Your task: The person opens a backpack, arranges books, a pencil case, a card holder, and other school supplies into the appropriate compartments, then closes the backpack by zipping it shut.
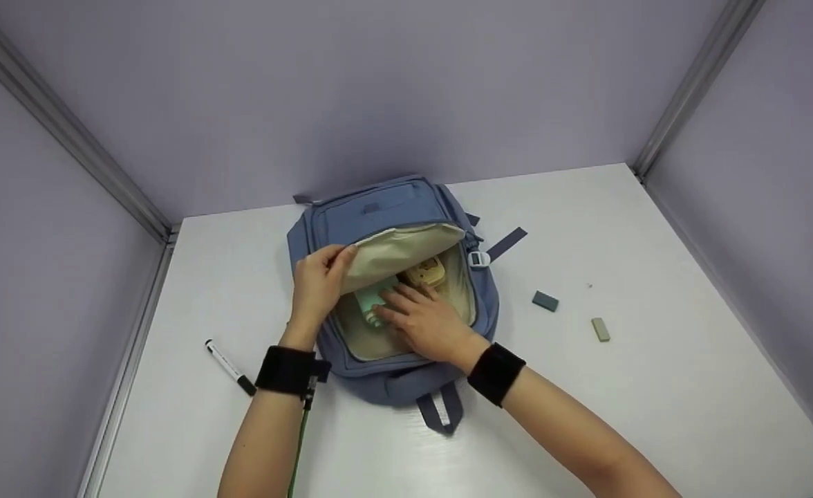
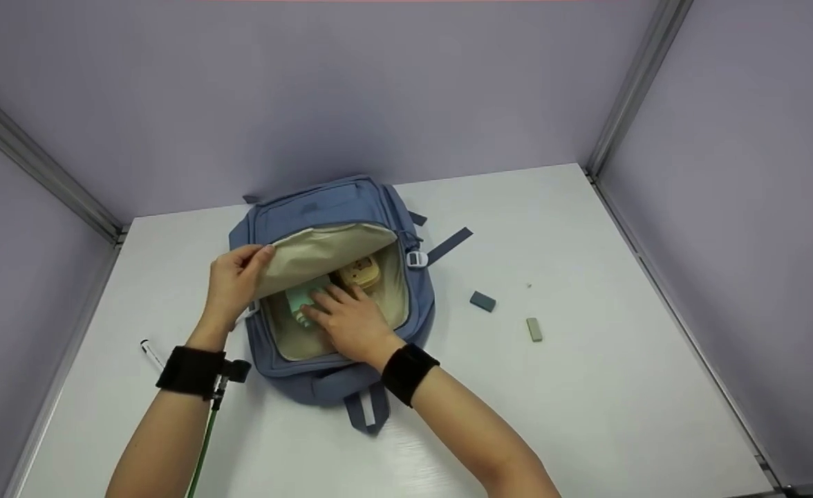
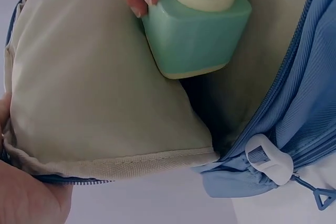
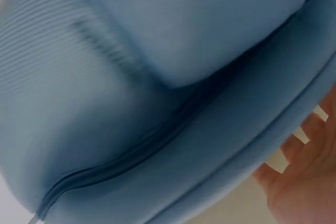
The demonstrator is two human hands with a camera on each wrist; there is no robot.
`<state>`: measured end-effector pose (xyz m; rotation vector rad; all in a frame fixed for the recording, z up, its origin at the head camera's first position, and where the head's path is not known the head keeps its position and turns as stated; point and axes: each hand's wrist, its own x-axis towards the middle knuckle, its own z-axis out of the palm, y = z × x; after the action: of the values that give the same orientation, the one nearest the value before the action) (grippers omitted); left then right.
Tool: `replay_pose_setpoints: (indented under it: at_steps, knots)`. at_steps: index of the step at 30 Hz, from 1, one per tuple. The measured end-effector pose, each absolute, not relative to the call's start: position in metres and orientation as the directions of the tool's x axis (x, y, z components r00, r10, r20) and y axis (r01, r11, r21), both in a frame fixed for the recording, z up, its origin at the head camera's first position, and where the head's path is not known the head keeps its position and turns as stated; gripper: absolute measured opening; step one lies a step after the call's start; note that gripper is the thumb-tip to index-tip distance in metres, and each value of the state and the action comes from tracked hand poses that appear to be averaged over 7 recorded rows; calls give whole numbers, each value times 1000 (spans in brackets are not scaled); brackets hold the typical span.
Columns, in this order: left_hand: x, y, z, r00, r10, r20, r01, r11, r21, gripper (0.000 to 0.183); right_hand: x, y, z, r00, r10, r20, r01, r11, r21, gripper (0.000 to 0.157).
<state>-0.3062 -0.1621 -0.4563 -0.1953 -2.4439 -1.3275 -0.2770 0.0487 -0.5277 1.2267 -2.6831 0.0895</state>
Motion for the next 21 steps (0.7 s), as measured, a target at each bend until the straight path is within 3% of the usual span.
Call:
replay_pose_setpoints:
  at_steps: [7,14,18,21]
  knots:
    - [-301,-159,-462,-942,51,331,302,557,774,27,-276,59,-534,-641,-708,297,-741,671,1,38]
    - [-294,-159,-473,-949,195,249,316,591,742,30,-271,73,-526,-632,-740,228,-769,636,-69,39]
    - [-292,-159,-478,-949,244,198,309,609,730,32,-264,81,-517,-555,-784,278,-829,549,-110,37]
    - [-292,-159,-480,-948,267,173,307,628,715,33,-259,83,-506,-447,-802,395,-890,443,-109,39]
